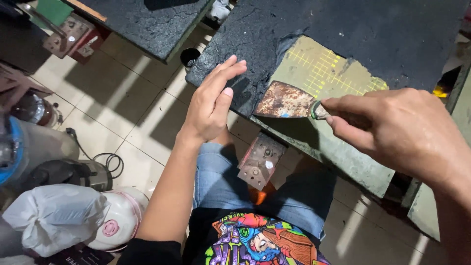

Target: The person uses a metal scraper to remove a layer of material or residue from a green gridded surface on a workbench.

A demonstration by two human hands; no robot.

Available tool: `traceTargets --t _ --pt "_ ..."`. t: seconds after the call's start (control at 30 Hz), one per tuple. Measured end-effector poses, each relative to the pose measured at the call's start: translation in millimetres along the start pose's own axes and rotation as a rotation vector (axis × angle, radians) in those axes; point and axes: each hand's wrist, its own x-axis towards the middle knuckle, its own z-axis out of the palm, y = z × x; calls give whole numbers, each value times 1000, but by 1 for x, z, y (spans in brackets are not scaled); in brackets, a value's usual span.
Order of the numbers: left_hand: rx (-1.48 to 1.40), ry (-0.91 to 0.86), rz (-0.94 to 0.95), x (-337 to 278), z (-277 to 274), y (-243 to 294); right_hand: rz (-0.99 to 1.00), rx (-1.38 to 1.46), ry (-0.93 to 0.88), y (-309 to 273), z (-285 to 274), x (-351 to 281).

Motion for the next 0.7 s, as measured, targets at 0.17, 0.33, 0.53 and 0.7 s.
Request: traceTargets --t 0.17,0.33,0.53,0.7 --pt "47 7 -55 0 2 1 205 282 -157 -22 -11 -4" --pt "152 -45 -60 8 -1 -1 202 622 -42 -4 -12 1" --pt "247 -92 -11 4 3 -5 20 114 85 27 7 -20" --pt "225 -75 -41 0 5 -4 36 -120 -36 9 4 -16"
